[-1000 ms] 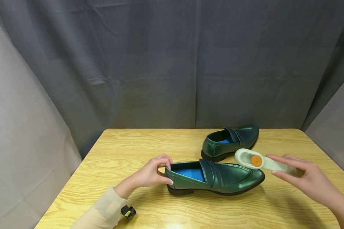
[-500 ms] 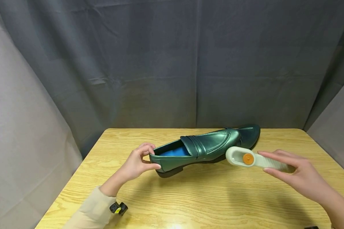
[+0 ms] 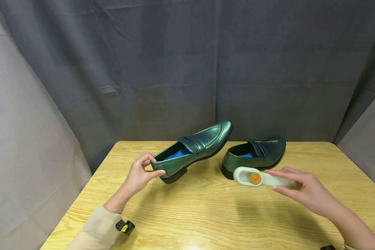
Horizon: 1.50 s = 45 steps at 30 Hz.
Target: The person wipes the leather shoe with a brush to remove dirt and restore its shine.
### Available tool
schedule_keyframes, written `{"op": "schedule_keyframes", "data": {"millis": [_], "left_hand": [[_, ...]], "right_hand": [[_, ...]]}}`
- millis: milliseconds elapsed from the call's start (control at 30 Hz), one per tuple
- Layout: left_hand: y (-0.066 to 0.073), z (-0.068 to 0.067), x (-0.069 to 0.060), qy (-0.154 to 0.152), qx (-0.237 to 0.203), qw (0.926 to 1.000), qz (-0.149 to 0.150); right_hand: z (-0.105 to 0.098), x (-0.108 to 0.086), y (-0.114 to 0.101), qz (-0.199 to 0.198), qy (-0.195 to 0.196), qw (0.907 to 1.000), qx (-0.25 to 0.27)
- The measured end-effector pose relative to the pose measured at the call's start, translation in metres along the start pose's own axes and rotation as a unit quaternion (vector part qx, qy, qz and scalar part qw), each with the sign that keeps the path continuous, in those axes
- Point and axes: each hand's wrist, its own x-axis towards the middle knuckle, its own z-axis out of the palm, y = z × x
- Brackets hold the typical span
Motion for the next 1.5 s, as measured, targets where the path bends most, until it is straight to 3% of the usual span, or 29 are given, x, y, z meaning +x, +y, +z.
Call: {"op": "schedule_keyframes", "data": {"millis": [267, 433, 733, 900, 1267, 1500], "left_hand": [[-0.015, 0.000, 0.014, 0.008, 0.046, 0.9987, -0.017], [-0.022, 0.007, 0.027, -0.001, 0.063, 0.9977, -0.026], [-0.031, 0.033, 0.059, -0.036, 0.072, 0.9959, -0.043], [-0.040, 0.050, 0.075, -0.058, 0.073, 0.9953, -0.028], [-0.059, 0.080, 0.090, -0.088, 0.073, 0.9932, -0.021], [-0.063, 0.090, 0.097, -0.115, 0.072, 0.9902, -0.034]], "right_hand": [[0.000, -0.003, 0.005, 0.023, -0.002, 0.9997, -0.010], [-0.004, -0.009, 0.010, 0.063, -0.006, 0.9976, -0.029], [-0.019, -0.024, 0.016, 0.100, 0.002, 0.9930, -0.063], [-0.027, -0.035, 0.020, 0.110, 0.016, 0.9905, -0.081], [-0.042, -0.058, 0.030, 0.135, 0.029, 0.9836, -0.116], [-0.045, -0.065, 0.035, 0.137, 0.035, 0.9822, -0.124]]}}
